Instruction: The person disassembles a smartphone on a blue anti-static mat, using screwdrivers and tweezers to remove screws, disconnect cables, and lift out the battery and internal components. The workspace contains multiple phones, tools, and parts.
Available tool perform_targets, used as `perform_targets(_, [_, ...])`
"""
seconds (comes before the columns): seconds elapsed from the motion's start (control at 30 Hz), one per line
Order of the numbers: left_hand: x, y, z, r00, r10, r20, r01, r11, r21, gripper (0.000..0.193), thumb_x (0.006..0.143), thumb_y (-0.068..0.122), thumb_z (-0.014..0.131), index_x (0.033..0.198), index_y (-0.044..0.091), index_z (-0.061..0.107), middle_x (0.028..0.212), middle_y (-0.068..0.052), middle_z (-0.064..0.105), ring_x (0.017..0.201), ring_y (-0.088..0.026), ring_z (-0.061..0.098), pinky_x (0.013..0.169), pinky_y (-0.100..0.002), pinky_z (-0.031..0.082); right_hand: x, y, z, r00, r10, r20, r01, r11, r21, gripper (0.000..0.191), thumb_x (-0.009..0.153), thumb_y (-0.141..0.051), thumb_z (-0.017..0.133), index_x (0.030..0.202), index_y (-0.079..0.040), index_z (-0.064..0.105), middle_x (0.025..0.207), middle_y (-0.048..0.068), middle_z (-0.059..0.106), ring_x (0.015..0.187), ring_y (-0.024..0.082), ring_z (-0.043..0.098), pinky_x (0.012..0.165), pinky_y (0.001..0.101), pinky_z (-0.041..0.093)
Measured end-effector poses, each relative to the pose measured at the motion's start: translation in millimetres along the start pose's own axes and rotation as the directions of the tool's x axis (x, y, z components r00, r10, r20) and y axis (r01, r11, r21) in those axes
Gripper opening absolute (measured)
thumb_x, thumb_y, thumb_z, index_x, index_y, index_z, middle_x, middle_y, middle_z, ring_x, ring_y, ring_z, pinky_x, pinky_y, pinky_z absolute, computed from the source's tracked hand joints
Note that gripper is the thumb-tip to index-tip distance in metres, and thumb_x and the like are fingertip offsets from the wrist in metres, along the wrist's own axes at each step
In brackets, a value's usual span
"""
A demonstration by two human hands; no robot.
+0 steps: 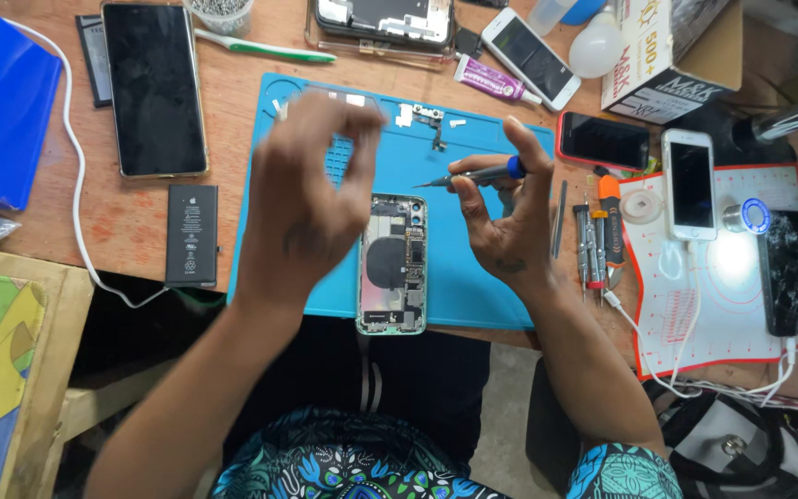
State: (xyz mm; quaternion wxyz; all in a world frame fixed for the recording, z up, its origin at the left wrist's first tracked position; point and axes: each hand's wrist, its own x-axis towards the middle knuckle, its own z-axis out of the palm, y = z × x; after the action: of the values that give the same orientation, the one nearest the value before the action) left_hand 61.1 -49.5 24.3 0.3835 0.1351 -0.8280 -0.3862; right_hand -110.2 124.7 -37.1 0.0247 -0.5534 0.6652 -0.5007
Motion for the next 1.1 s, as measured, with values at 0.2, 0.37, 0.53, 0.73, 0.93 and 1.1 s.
perform_targets(0.2, [-90.9, 14.1, 3.3, 0.933, -0.203, 0.296, 0.170, 0.976, 0.134, 0.068, 0.059, 0.029, 0.092, 0.118, 0.006, 0.066, 0.133, -0.018, 0.055, 0.128, -0.037, 0.049, 0.102, -0.047, 0.041, -1.5, 5.7, -7.1, 0.995, 0.096, -0.028, -0.090, 0.981, 0.173, 0.067, 0.111, -0.019, 0.070, 0.156, -0.009, 0.021, 0.110, 0.017, 0.071, 0.101, 0.020, 0.075, 0.092, 0.0326, 0.066])
perform_targets(0.37, [-124.3, 0.0, 8.8, 0.901, -0.166, 0.401, 0.072, 0.968, 0.239, 0.081, 0.053, 0.025, 0.091, 0.129, 0.014, 0.065, 0.147, -0.015, 0.045, 0.139, -0.036, 0.038, 0.111, -0.050, 0.032, -2.7, 3.3, -5.3, 0.990, 0.142, -0.026, -0.137, 0.980, 0.147, 0.072, 0.110, -0.019, 0.070, 0.160, -0.005, 0.021, 0.105, 0.015, 0.073, 0.093, 0.017, 0.075, 0.086, 0.0296, 0.063])
perform_targets(0.53, [-132.8, -9.9, 12.6, 0.942, -0.074, 0.328, -0.008, 0.970, 0.244, 0.056, 0.066, 0.012, 0.086, 0.120, 0.019, 0.072, 0.146, -0.009, 0.053, 0.136, -0.029, 0.047, 0.112, -0.049, 0.034, 3.9, 3.2, -14.9, 0.988, 0.153, -0.028, -0.151, 0.987, 0.055, 0.065, 0.114, -0.015, 0.067, 0.159, 0.000, 0.022, 0.093, 0.011, 0.070, 0.090, 0.015, 0.071, 0.087, 0.0257, 0.058])
perform_targets(0.73, [-124.7, -3.4, 3.1, 0.978, 0.001, 0.208, -0.005, 1.000, 0.019, 0.032, 0.083, 0.009, 0.078, 0.115, 0.014, 0.073, 0.135, -0.008, 0.067, 0.132, -0.028, 0.059, 0.109, -0.041, 0.047, 8.0, 5.4, -17.3, 0.979, 0.203, 0.017, -0.203, 0.978, 0.048, 0.067, 0.111, -0.013, 0.068, 0.157, 0.001, 0.022, 0.094, 0.010, 0.071, 0.088, 0.012, 0.072, 0.084, 0.0247, 0.059])
perform_targets(0.93, [-105.8, -0.9, 2.3, 0.972, 0.095, 0.217, -0.079, 0.993, -0.083, 0.025, 0.085, 0.013, 0.074, 0.110, 0.009, 0.071, 0.115, -0.004, 0.071, 0.117, -0.026, 0.066, 0.098, -0.042, 0.048, 5.4, 6.2, -12.1, 0.990, 0.143, 0.006, -0.143, 0.989, -0.023, 0.067, 0.114, -0.012, 0.070, 0.158, -0.001, 0.021, 0.095, 0.010, 0.071, 0.089, 0.012, 0.071, 0.082, 0.0238, 0.057])
perform_targets(1.1, [-101.2, -3.3, 8.0, 0.982, 0.060, 0.181, -0.036, 0.990, -0.137, 0.023, 0.088, 0.016, 0.075, 0.109, 0.010, 0.070, 0.113, -0.004, 0.072, 0.113, -0.025, 0.066, 0.096, -0.041, 0.048, 4.7, 11.5, -8.1, 0.990, 0.142, 0.002, -0.142, 0.990, -0.024, 0.067, 0.114, -0.013, 0.071, 0.158, -0.002, 0.021, 0.097, 0.011, 0.071, 0.089, 0.013, 0.072, 0.081, 0.0239, 0.059])
